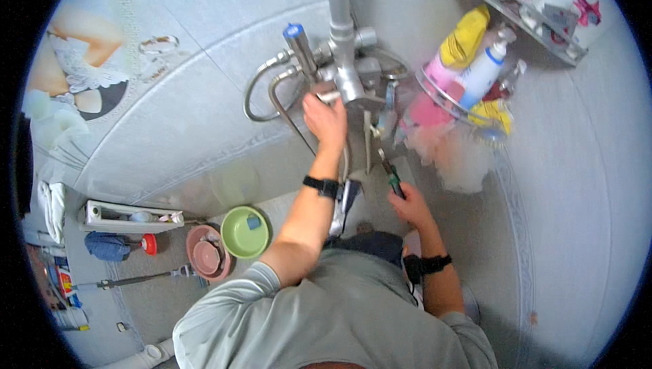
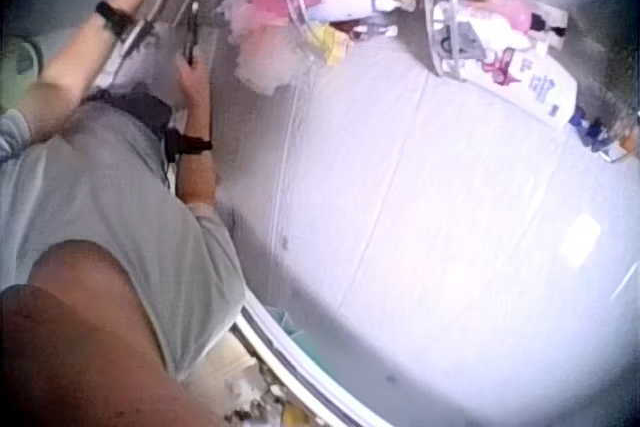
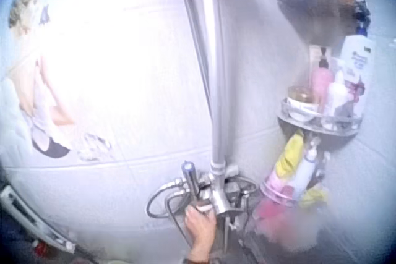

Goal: The person uses pliers to unscrew and remove parts of a shower head assembly, wipes a component with a cloth, and then reattaches the parts by hand.

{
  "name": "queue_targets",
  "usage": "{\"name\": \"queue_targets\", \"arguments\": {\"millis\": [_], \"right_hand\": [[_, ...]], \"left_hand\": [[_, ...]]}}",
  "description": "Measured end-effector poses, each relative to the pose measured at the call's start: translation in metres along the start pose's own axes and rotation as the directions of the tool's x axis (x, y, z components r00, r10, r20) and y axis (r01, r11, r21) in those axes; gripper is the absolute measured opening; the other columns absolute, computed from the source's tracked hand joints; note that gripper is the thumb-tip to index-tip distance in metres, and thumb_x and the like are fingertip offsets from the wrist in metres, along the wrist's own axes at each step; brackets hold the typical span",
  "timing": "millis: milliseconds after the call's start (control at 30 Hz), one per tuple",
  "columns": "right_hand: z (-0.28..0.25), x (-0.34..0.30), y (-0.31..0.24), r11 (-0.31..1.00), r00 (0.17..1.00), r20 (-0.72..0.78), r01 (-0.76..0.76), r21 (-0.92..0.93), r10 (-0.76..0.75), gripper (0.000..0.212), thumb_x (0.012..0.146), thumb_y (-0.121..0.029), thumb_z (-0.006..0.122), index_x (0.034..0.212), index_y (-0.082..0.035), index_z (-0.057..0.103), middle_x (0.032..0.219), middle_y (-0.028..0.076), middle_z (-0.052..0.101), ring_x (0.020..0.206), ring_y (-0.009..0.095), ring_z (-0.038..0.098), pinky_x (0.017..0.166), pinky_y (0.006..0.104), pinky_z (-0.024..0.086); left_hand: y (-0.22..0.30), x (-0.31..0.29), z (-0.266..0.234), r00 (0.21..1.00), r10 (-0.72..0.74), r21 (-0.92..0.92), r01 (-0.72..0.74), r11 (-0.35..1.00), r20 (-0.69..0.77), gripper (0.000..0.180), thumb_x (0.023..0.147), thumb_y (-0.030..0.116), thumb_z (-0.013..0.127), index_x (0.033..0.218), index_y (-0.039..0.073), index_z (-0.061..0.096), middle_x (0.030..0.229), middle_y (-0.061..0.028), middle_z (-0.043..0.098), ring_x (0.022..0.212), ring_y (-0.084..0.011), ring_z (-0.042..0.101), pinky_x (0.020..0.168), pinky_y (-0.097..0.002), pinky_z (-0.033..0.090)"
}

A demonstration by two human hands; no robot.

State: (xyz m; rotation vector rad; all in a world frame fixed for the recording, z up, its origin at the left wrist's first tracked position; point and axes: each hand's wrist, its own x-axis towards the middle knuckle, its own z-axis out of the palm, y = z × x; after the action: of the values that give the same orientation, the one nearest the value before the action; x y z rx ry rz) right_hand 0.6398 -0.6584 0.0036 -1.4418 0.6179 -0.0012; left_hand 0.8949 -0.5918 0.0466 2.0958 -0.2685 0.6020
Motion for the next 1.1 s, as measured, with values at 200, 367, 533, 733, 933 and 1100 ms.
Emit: {"name": "queue_targets", "arguments": {"millis": [200, 367, 533, 733, 933, 1100], "right_hand": [[0.011, 0.012, 0.023, 0.959, 0.968, -0.055, 0.233, -0.161, -0.244, 0.029, 0.085, -0.019, 0.061, 0.108, -0.003, 0.056, 0.074, -0.001, 0.052, 0.067, 0.009, 0.048, 0.06, 0.0269, 0.041], [0.052, 0.046, 0.0, 0.9, 0.929, -0.073, 0.33, -0.284, -0.363, 0.054, 0.082, -0.019, 0.063, 0.133, -0.011, 0.047, 0.085, 0.005, 0.061, 0.077, 0.017, 0.057, 0.073, 0.0314, 0.047], [0.087, 0.114, -0.018, 0.859, 0.952, 0.036, 0.29, -0.421, -0.304, 0.049, 0.08, -0.022, 0.066, 0.125, -0.013, 0.053, 0.086, 0.009, 0.062, 0.08, 0.02, 0.06, 0.075, 0.033, 0.048], [0.109, 0.137, -0.026, 0.846, 0.965, 0.06, 0.253, -0.469, -0.255, 0.048, 0.081, -0.034, 0.067, 0.117, -0.005, 0.055, 0.098, 0.011, 0.064, 0.088, 0.026, 0.061, 0.078, 0.0366, 0.048], [0.125, 0.168, 0.007, 0.612, 0.796, 0.051, 0.503, -0.61, -0.603, 0.044, 0.084, -0.023, 0.063, 0.124, -0.009, 0.052, 0.118, 0.016, 0.059, 0.109, 0.03, 0.056, 0.089, 0.0374, 0.047], [0.136, 0.145, -0.006, 0.712, 0.864, -0.053, 0.376, -0.592, -0.501, 0.023, 0.083, -0.022, 0.058, 0.1, -0.007, 0.061, 0.089, 0.018, 0.066, 0.087, 0.039, 0.062, 0.07, 0.0431, 0.049]], "left_hand": [[-0.021, 0.014, -0.017, 0.98, 0.156, -0.216, -0.126, 0.968, 0.124, 0.04, 0.065, 0.022, 0.073, 0.089, -0.002, 0.053, 0.089, -0.0211, 0.055, 0.085, -0.0398, 0.054, 0.076, -0.0468, 0.044], [-0.04, 0.016, -0.036, 0.919, -0.003, -0.501, 0.218, 0.837, 0.394, 0.028, 0.069, 0.01, 0.073, 0.09, 0.001, 0.056, 0.085, -0.0064, 0.062, 0.079, -0.017, 0.059, 0.073, -0.0296, 0.047], [-0.05, 0.012, -0.037, 0.884, 0.13, -0.524, 0.142, 0.84, 0.449, 0.024, 0.072, 0.005, 0.074, 0.09, 0.004, 0.058, 0.08, 0.0007, 0.062, 0.071, -0.0068, 0.055, 0.064, -0.023, 0.047], [-0.054, 0.015, -0.063, 0.681, 0.209, -0.471, 0.224, 0.853, 0.702, 0.026, 0.071, 0.005, 0.075, 0.09, 0.006, 0.057, 0.08, 0.0029, 0.062, 0.073, -0.0053, 0.055, 0.065, -0.0231, 0.047], [-0.051, 0.004, -0.072, 0.675, 0.172, -0.432, 0.237, 0.87, 0.718, 0.029, 0.069, 0.008, 0.077, 0.091, 0.006, 0.057, 0.082, -0.0001, 0.063, 0.074, -0.0082, 0.057, 0.067, -0.0253, 0.048], [-0.026, -0.042, -0.06, 0.978, -0.113, -0.378, 0.173, 0.909, 0.176, 0.033, 0.071, 0.009, 0.075, 0.097, 0.002, 0.055, 0.085, -0.0074, 0.063, 0.078, -0.0163, 0.059, 0.071, -0.0297, 0.048]]}}
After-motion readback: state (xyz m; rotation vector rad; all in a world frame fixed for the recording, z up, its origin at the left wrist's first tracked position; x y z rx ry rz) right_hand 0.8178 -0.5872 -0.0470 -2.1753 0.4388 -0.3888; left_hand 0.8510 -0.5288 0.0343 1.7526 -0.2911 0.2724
